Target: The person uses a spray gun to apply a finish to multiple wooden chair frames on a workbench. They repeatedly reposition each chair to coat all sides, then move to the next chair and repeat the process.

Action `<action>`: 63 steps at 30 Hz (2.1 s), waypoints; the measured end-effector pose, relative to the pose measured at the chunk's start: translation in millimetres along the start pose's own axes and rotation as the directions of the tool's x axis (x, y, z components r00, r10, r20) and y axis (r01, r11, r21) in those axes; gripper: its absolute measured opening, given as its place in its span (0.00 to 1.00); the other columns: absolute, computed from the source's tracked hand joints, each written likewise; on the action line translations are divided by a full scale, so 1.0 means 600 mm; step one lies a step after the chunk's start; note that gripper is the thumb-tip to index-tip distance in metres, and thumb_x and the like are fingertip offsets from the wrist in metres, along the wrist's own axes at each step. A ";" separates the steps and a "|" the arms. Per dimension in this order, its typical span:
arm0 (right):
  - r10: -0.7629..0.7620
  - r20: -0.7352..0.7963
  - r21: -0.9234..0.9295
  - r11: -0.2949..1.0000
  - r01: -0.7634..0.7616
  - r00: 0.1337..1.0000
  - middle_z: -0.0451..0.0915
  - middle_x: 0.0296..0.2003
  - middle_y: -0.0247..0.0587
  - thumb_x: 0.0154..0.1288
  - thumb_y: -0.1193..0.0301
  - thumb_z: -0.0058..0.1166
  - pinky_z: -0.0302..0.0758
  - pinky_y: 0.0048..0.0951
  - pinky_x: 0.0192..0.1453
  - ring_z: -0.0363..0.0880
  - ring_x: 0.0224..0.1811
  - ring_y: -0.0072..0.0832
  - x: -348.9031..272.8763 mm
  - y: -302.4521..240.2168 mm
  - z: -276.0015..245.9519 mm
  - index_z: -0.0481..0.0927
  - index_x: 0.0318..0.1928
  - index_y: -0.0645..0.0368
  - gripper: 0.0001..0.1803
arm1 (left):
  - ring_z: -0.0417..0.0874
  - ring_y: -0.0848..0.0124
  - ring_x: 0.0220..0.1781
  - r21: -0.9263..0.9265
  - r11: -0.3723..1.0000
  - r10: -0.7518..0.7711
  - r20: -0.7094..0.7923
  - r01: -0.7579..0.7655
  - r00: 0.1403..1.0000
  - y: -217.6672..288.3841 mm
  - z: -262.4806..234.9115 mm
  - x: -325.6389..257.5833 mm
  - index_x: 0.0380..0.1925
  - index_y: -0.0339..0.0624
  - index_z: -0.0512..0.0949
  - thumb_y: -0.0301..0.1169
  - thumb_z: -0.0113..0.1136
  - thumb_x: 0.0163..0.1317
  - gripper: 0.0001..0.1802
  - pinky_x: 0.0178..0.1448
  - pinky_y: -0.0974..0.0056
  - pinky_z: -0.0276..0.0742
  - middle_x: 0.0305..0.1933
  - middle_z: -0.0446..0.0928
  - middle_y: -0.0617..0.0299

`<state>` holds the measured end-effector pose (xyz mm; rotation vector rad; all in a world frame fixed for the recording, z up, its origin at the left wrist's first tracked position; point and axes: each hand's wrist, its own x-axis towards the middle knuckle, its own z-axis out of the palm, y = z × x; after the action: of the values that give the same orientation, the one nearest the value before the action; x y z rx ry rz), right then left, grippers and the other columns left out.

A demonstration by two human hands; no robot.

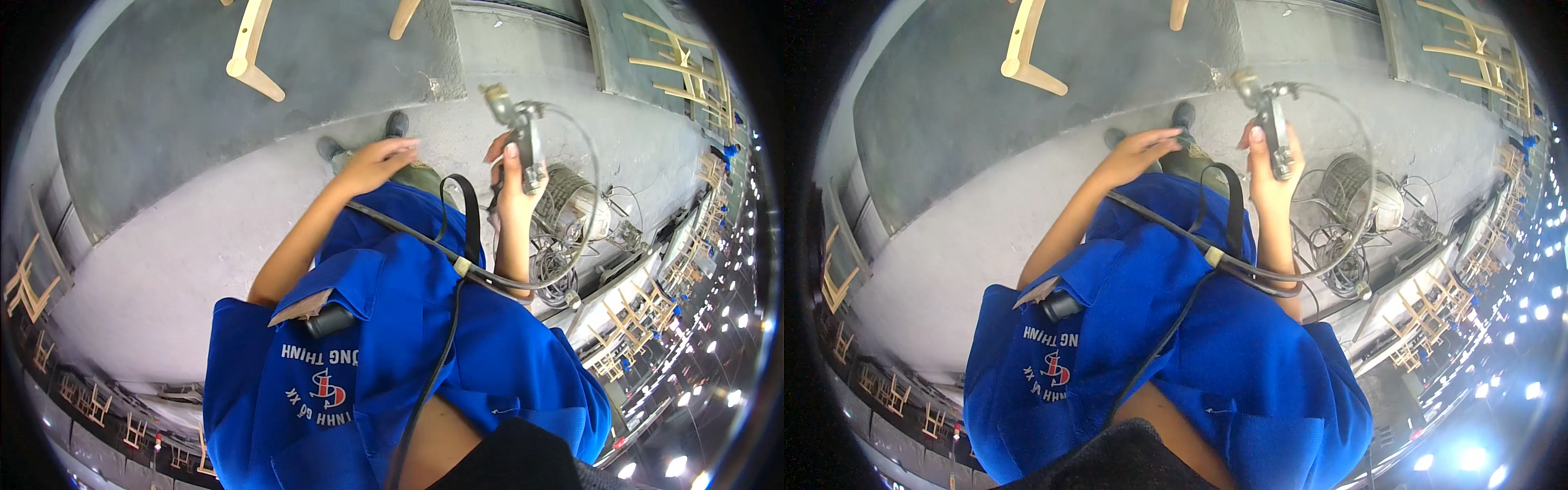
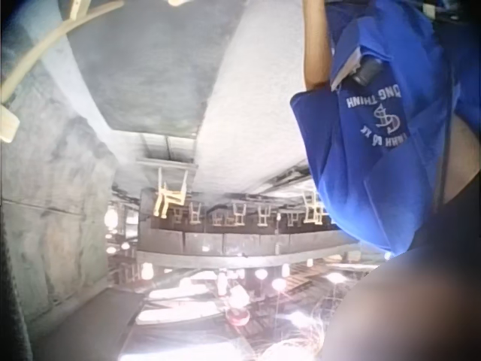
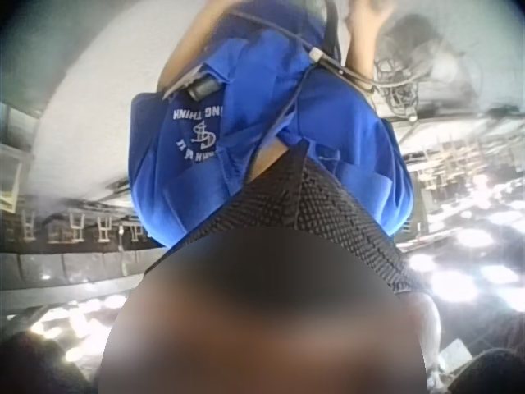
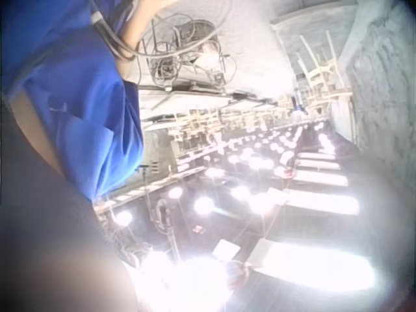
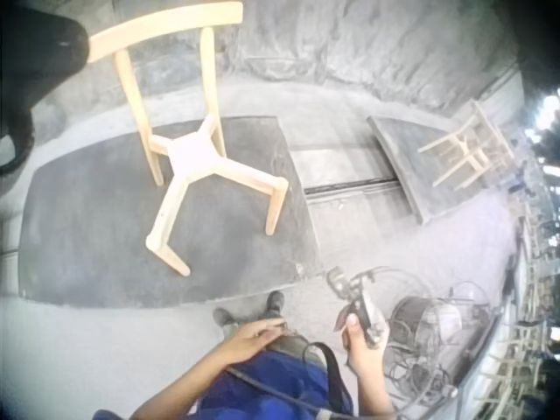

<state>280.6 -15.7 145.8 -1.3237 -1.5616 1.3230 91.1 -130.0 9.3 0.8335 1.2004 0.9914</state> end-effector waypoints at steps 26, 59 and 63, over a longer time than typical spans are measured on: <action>-0.150 0.191 0.067 0.988 0.140 0.970 0.76 0.25 0.25 0.71 0.56 0.63 0.68 0.21 0.31 0.70 0.28 0.12 0.257 0.084 0.119 0.84 0.43 0.60 0.18 | 0.68 0.80 0.22 0.133 0.991 0.087 -0.583 -0.010 0.808 0.007 0.064 -0.120 0.28 0.38 0.77 0.68 0.66 0.57 0.38 0.27 0.69 0.62 0.18 0.70 0.70; 0.070 0.696 0.140 0.963 -0.231 0.715 0.82 0.30 0.34 0.72 0.54 0.60 0.69 0.23 0.28 0.78 0.29 0.20 0.282 0.121 0.066 0.82 0.45 0.61 0.21 | 0.69 0.79 0.25 -0.003 0.995 -0.076 -0.693 0.103 0.717 0.063 0.220 -0.088 0.32 0.38 0.81 0.45 0.77 0.55 0.22 0.30 0.68 0.63 0.21 0.76 0.68; 0.098 0.758 0.329 0.796 -0.508 0.645 0.81 0.31 0.31 0.77 0.53 0.53 0.66 0.19 0.25 0.78 0.32 0.19 0.270 0.143 0.061 0.80 0.45 0.59 0.20 | 0.69 0.79 0.23 0.012 0.989 -0.093 -0.708 0.145 0.700 0.044 0.204 -0.123 0.32 0.39 0.81 0.39 0.79 0.53 0.18 0.29 0.68 0.64 0.20 0.76 0.66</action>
<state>229.8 127.6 37.0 -0.7599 -1.2541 2.5132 201.7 -190.2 81.6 0.3985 1.9342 1.2151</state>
